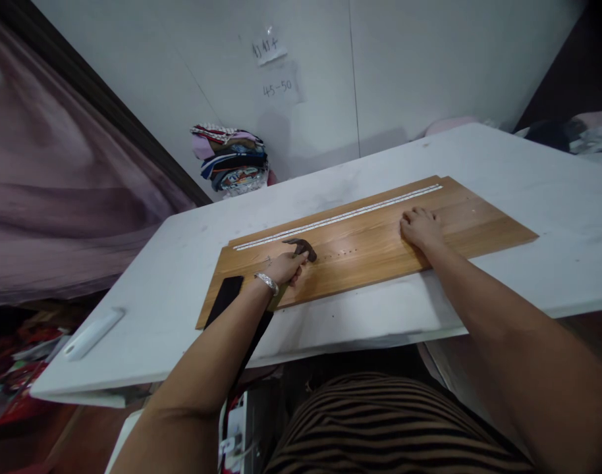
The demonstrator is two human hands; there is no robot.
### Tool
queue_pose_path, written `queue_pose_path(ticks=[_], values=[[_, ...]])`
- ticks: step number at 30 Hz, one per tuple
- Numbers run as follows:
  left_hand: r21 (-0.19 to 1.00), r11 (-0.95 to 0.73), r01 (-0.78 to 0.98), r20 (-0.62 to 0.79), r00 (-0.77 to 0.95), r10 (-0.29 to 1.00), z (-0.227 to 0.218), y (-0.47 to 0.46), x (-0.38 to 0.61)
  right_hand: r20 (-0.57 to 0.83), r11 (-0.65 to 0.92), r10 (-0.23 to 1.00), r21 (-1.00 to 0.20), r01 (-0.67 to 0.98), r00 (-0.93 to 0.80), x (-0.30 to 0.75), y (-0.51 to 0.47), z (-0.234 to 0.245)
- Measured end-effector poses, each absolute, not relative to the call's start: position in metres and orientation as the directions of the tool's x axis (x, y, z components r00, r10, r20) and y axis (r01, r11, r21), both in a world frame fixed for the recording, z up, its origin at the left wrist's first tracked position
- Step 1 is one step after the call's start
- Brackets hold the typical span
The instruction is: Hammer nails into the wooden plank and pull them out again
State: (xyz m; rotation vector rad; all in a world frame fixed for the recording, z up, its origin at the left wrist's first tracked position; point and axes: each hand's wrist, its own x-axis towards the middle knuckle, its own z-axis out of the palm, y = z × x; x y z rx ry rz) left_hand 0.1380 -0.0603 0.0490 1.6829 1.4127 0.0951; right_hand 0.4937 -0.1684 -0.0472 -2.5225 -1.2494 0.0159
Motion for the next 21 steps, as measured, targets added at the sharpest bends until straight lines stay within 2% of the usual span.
queue_pose_path(ticks=[8,21], values=[[0.681,0.109,0.724,-0.476,0.325,0.817,0.054,-0.060,0.140,0.137,-0.568,0.773,-0.286,0.772,0.620,0.493,-0.168,-0.047],[0.655,0.050,0.754,-0.464,0.349,0.814,0.045,-0.057,0.137,0.136,-0.566,0.774,-0.289,0.772,0.618,0.495,-0.167,-0.048]])
